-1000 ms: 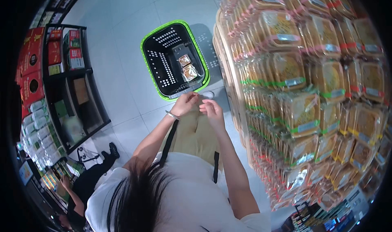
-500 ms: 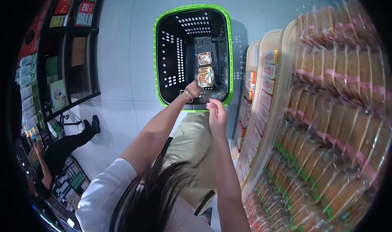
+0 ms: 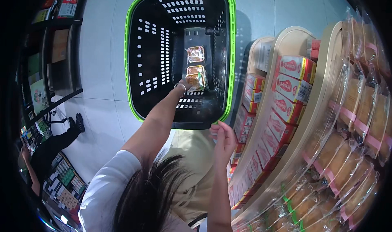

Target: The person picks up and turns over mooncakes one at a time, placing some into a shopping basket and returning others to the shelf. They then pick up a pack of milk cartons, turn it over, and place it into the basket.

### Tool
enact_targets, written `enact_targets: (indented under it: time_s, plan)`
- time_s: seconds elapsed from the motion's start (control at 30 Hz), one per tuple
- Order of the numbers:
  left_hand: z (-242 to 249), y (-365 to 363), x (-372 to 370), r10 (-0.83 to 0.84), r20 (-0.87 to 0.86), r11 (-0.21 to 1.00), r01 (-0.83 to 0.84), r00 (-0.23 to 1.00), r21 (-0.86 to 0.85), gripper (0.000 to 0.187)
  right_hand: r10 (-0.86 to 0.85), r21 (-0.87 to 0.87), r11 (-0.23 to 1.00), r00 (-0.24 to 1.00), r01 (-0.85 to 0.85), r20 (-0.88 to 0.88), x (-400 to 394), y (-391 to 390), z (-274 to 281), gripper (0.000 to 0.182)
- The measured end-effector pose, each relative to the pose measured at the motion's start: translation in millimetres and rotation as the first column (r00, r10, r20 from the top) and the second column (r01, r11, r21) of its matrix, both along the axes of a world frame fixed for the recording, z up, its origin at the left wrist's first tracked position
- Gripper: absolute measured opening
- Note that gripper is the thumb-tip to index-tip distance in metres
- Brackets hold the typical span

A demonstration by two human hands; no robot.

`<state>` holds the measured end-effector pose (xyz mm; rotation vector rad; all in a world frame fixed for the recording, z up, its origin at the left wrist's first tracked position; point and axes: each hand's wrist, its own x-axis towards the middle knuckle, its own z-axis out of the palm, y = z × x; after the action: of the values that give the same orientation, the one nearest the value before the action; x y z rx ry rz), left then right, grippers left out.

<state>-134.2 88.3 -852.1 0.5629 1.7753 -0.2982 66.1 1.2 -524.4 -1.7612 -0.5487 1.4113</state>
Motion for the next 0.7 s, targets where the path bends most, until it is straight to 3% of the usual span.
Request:
enact_targets:
  time_s: [0.07, 0.1, 0.13, 0.2, 0.23, 0.27, 0.37, 0.5, 0.53, 0.6, 0.63, 0.7]
  plan:
    - [13, 5, 3, -0.167, 0.031, 0.985, 0.165, 0.985, 0.044, 0.062, -0.028, -0.015, 1.000, 0.999, 0.028, -0.022, -1, -7, -6, 0.021]
    - [50, 16, 11, -0.119, -0.023, 0.993, 0.119, 0.993, 0.020, 0.056, -0.029, -0.020, 0.999, 0.999, 0.028, -0.018, -3, -8, -5, 0.021]
    - [26, 7, 9, -0.118, -0.021, 0.993, 0.119, 0.993, 0.019, 0.056, -0.026, -0.026, 0.999, 1.000, 0.025, -0.017, -4, -8, -3, 0.021]
    - [4, 1, 4, 0.084, -0.046, 0.996, -0.082, 0.995, 0.036, 0.049, -0.021, -0.025, 0.999, 1.000, 0.020, -0.016, -4, -5, 2, 0.021]
    - [9, 6, 1, -0.028, 0.038, 0.999, 0.027, 0.999, 0.020, 0.046, -0.021, -0.025, 0.999, 1.000, 0.021, -0.015, -4, -5, 4, 0.021]
    - [15, 9, 0, -0.027, 0.036, 0.999, 0.027, 0.999, 0.021, 0.046, -0.020, -0.029, 0.999, 1.000, 0.019, -0.016, -5, -6, 9, 0.021]
    - [75, 22, 2, -0.040, -0.092, 0.992, 0.050, 0.995, 0.115, 0.045, -0.018, -0.051, 0.999, 0.999, 0.016, -0.030, -5, -8, 30, 0.020]
    - [132, 24, -10, -0.073, -0.027, 0.983, 0.077, 0.997, 0.166, 0.039, 0.022, -0.046, 0.999, 0.999, -0.024, -0.045, -14, -19, 68, 0.021]
    - [158, 27, -11, -0.081, -0.027, 0.981, 0.084, 0.996, 0.173, 0.039, 0.109, -0.038, 0.993, 0.994, -0.109, -0.007, -18, -18, 79, 0.022]
    - [214, 27, -12, -0.119, -0.012, 0.904, 0.114, 0.993, 0.412, 0.033, 0.187, -0.025, 0.982, 0.982, -0.186, 0.036, -22, -17, 106, 0.023]
    - [240, 26, -10, -0.089, 0.000, 0.855, 0.076, 0.996, 0.513, 0.031, 0.195, -0.001, 0.981, 0.981, -0.195, 0.024, -24, -15, 120, 0.025]
    - [301, 21, -6, -0.032, 0.186, 0.793, -0.088, 0.982, 0.602, 0.024, 0.191, 0.047, 0.980, 0.981, -0.192, 0.016, -25, -14, 154, 0.028]
